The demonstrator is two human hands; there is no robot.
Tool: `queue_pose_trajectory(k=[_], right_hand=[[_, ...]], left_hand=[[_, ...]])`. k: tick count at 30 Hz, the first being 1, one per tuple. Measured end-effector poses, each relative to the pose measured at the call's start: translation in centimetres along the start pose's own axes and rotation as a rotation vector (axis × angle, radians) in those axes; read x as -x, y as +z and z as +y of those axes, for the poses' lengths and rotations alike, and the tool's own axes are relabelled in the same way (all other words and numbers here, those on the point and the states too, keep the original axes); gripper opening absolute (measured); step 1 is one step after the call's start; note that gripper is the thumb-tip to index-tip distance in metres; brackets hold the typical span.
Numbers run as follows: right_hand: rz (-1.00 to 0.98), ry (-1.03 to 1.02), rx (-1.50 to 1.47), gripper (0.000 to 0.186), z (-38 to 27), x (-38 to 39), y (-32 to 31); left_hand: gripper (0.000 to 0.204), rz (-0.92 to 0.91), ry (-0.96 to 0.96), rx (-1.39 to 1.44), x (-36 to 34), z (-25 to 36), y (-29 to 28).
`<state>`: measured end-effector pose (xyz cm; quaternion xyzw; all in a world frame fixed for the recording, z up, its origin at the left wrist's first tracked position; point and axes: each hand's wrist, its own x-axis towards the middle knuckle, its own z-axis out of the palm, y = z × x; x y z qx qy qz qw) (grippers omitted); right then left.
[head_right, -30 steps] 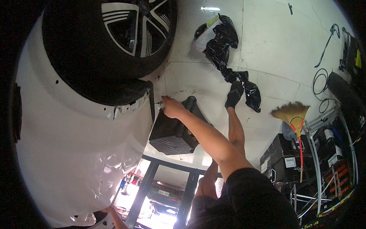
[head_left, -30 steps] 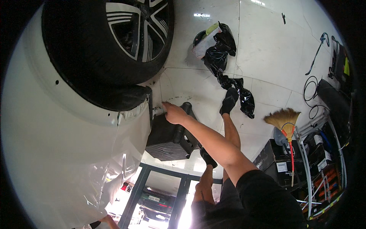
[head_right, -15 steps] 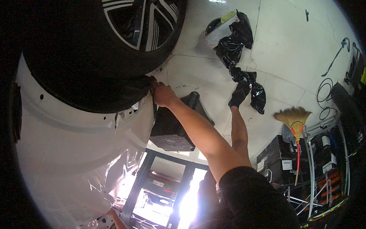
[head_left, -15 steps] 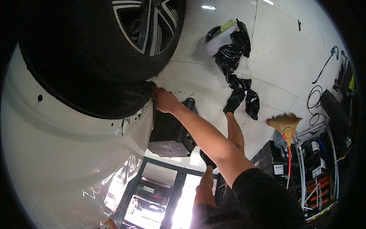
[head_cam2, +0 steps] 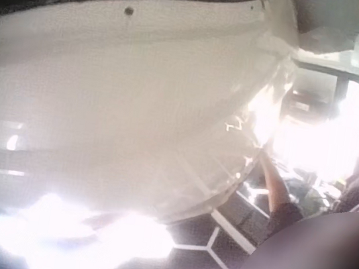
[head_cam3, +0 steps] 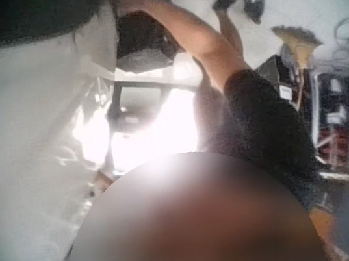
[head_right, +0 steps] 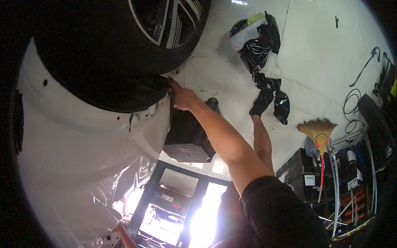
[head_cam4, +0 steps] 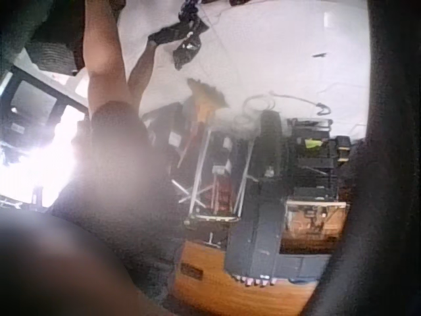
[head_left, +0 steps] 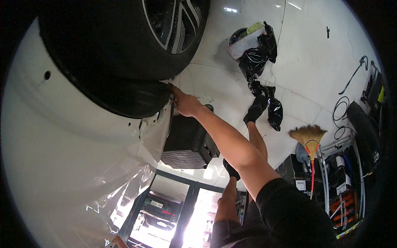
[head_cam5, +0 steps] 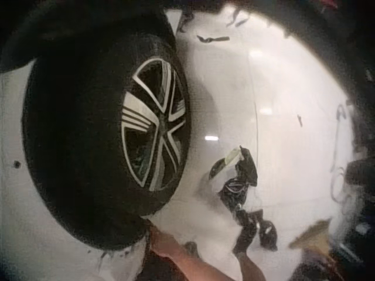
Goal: The person applies a vinyl wrap to the rear bumper of a white car, smoothing and trimming the edges by hand. The person then moves to the side of the car to continue applying the wrap along the wheel arch.
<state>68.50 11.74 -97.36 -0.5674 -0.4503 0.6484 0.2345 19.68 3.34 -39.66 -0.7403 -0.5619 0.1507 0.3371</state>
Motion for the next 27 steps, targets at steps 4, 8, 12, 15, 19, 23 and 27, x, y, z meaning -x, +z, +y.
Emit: queue_pose_trajectory(k=[4,8,12,15,19,23,27], right_hand=[[-0.133,0.099,0.161,0.074,-0.9,0.3,-0.7],[-0.149,0.137,0.235,0.076,-3.0,2.0,-1.3],[0.186,0.001,0.048,0.073,-3.9,6.3,-0.7],[0.367,-0.221,-0.464,0.054,-8.6,11.6,-0.2],[0.675,-0.439,-0.655,0.040,-14.1,12.9,1.3],[0.819,-0.230,-0.819,0.031,-14.0,9.6,4.2],[0.767,-0.124,-0.985,0.031,-13.5,8.9,5.9]], left_hand=[[0.064,0.038,-0.021,0.032,0.4,0.0,0.7],[0.065,0.088,-0.027,0.058,0.6,-0.2,1.1],[0.067,0.124,-0.023,0.079,0.2,-0.4,1.7],[0.068,0.151,-0.046,0.076,1.3,-0.6,1.5],[0.069,0.209,-0.055,0.108,1.4,-0.4,2.2],[0.071,0.276,-0.047,0.153,1.3,-1.1,3.2],[0.073,0.314,-0.040,0.174,1.1,-1.1,4.5]])
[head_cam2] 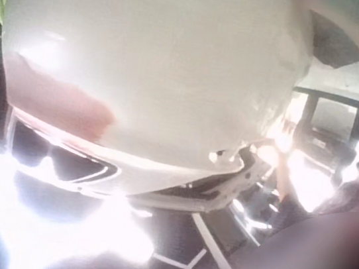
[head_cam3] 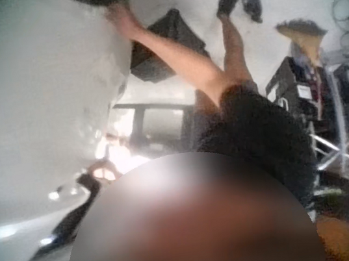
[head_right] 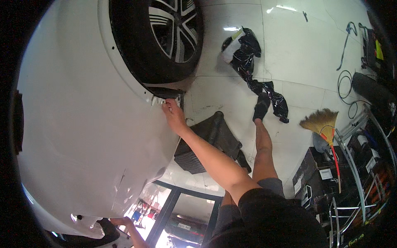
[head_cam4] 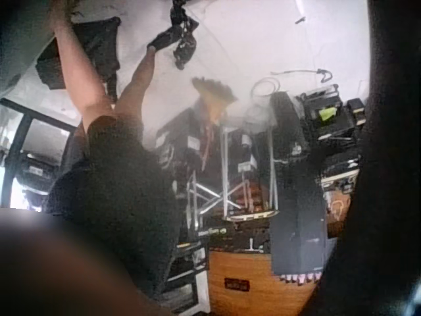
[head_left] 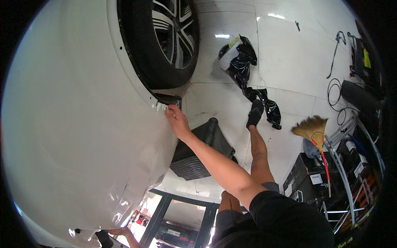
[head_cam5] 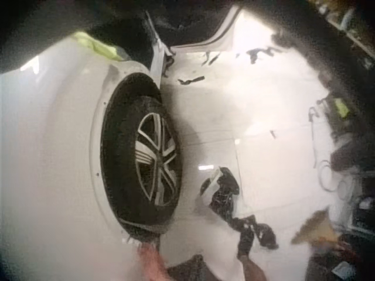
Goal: The person applies a vinyl wrap to the rear bumper of a white car, smoothing and trimming the edges by hand. The person then moves to the side of the car to continue applying the wrap along the wheel arch.
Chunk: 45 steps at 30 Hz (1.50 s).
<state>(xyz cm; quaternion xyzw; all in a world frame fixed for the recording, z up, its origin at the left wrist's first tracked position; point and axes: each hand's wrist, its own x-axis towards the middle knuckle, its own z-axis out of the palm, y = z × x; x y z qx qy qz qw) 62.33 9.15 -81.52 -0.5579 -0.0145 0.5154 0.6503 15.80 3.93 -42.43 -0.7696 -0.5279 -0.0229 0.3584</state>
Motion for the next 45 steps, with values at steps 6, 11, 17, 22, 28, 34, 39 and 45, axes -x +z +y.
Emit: queue_pose_trajectory(k=[6,11,17,22,28,34,39,45], right_hand=[[-0.200,0.063,0.028,0.036,0.7,-3.0,-1.2],[-0.206,-0.011,-0.030,0.049,3.2,-4.4,-0.8],[-0.152,0.010,0.131,0.050,1.6,-2.1,-0.3],[-0.234,0.048,0.112,0.051,2.0,-3.1,-1.7],[-0.473,0.295,0.005,0.084,-0.6,-4.9,-2.8],[-0.410,0.370,0.057,0.093,-1.4,-5.4,-2.1],[-0.472,0.448,0.015,0.099,-2.4,-5.7,-0.9],[-0.379,0.468,0.011,0.092,-1.3,-5.5,-1.6]], left_hand=[[0.076,0.074,0.047,-0.003,0.1,-2.0,0.1],[0.074,0.179,0.161,-0.049,-2.6,-4.5,1.1],[0.049,0.081,0.245,-0.065,-3.4,-6.2,0.0],[0.031,0.042,0.374,-0.114,-3.4,-1.6,0.5],[0.030,-0.030,0.267,0.145,-3.5,-3.6,-2.8],[0.035,0.099,-0.333,0.635,-2.5,1.6,-0.5],[0.032,-0.138,0.020,0.100,-2.0,-3.6,-4.2],[0.033,-0.082,-0.065,0.166,-0.4,-1.8,-0.7]])
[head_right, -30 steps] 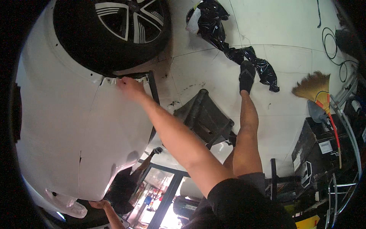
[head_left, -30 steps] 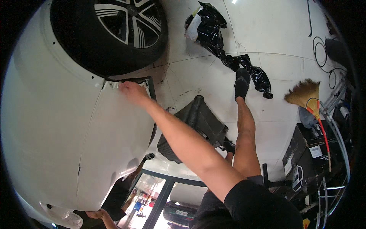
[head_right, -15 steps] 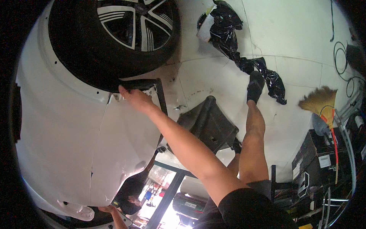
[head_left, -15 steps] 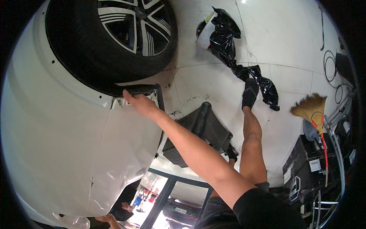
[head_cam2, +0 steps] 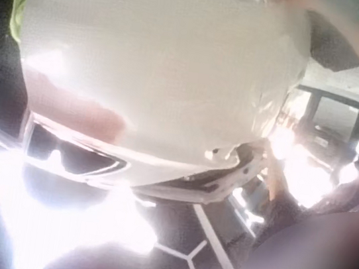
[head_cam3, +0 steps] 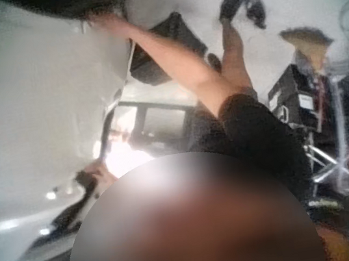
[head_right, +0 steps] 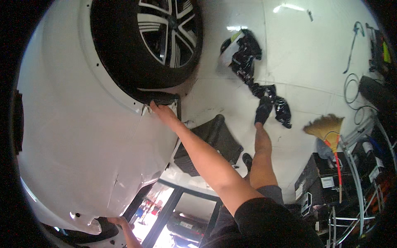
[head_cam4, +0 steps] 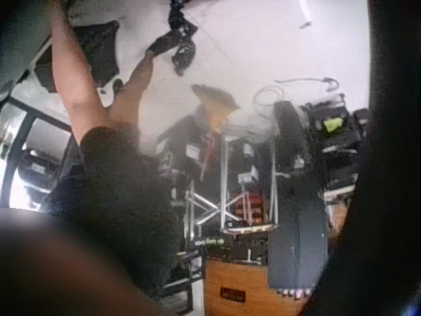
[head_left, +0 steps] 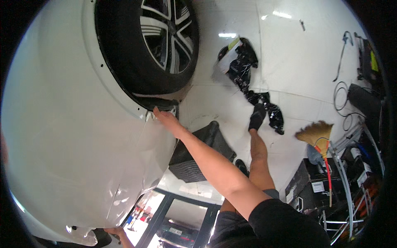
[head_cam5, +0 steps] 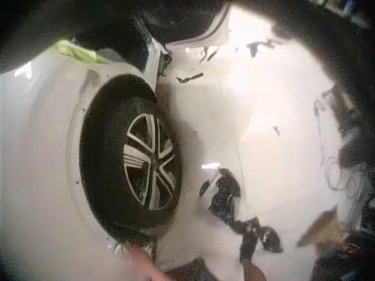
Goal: The person applies a vinyl wrap to the rear bumper of a white car, smoothing and trimming the edges by hand. The person then moves to the side of the car to continue applying the wrap along the wheel arch.
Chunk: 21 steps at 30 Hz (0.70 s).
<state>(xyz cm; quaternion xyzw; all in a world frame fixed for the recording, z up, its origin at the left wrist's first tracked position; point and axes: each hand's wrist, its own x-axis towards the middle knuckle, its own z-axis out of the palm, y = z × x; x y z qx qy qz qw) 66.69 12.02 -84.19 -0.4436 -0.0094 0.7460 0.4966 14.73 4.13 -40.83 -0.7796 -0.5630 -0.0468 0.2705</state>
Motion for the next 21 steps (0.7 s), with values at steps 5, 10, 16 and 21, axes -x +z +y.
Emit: queue_pose_trajectory(k=[5,10,16,21], right_hand=[[0.021,-0.174,-0.082,0.072,3.2,2.5,-3.1],[0.205,-0.791,1.285,0.041,5.3,14.7,-27.0],[0.842,0.450,1.841,0.039,-3.4,51.5,-57.4],[1.317,0.071,0.526,0.032,-11.7,63.1,-56.7]], left_hand=[[0.040,0.037,0.012,-0.016,-0.5,0.6,2.7],[0.050,0.024,-0.023,0.016,0.0,-1.0,2.7],[0.051,-0.041,-0.074,-0.068,2.5,3.2,5.4],[0.041,0.162,-0.173,-0.062,-2.9,6.4,1.3]])
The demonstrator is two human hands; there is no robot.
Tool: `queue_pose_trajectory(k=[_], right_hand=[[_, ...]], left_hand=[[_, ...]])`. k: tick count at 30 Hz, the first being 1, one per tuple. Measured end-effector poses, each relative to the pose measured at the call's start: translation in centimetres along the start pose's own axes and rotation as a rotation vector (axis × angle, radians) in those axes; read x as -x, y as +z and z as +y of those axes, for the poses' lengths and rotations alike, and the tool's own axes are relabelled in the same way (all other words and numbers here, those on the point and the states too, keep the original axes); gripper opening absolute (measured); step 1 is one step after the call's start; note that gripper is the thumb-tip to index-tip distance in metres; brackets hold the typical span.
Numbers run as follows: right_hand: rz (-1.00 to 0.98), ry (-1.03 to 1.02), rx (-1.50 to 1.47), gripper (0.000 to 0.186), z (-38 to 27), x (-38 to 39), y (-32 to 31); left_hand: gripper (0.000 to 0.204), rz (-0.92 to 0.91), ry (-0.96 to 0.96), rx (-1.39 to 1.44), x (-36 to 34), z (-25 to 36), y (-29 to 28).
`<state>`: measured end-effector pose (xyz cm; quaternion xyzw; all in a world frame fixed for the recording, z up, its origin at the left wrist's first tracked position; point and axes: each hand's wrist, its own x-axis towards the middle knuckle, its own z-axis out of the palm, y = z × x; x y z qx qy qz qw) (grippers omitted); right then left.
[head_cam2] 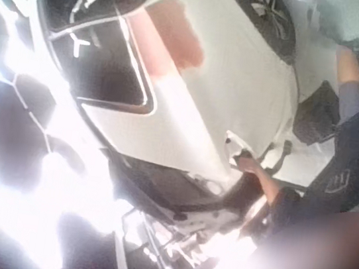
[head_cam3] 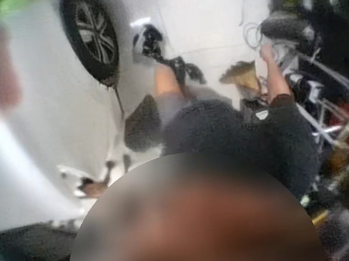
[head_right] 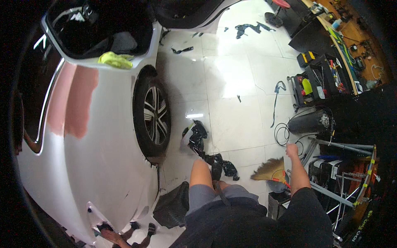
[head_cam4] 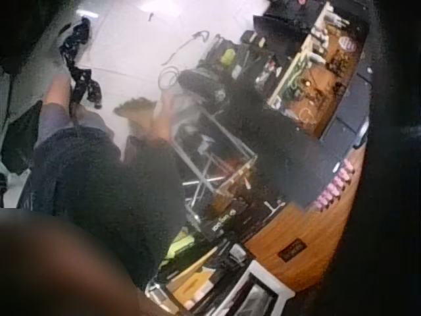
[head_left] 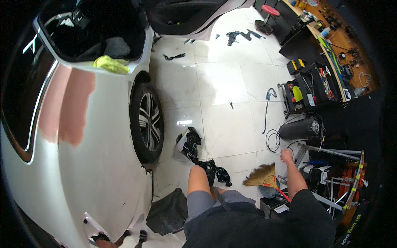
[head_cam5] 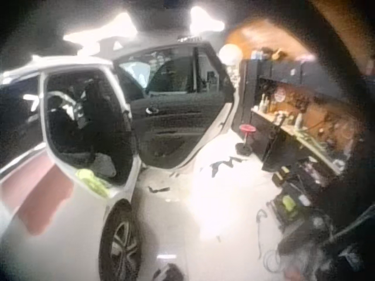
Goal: The person applies a vinyl wrap to the rear bumper of a white car, smoothing and trimming the edges by hand. The person then moves to the side of the car to continue applying the wrap along the wheel arch.
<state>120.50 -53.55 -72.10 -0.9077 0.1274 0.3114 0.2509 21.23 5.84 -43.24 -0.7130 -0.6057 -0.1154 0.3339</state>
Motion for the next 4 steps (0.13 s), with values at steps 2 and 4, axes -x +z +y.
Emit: queue_pose_trajectory(k=[2,4], right_hand=[[0.052,-0.096,-0.215,0.030,-4.0,1.4,-1.5],[-0.058,-0.052,-0.425,0.030,-7.3,3.9,0.5]], left_hand=[[0.046,-0.062,-0.352,0.181,0.3,5.8,-2.3],[0.048,-0.070,-0.459,0.322,-1.4,12.9,-7.4]])
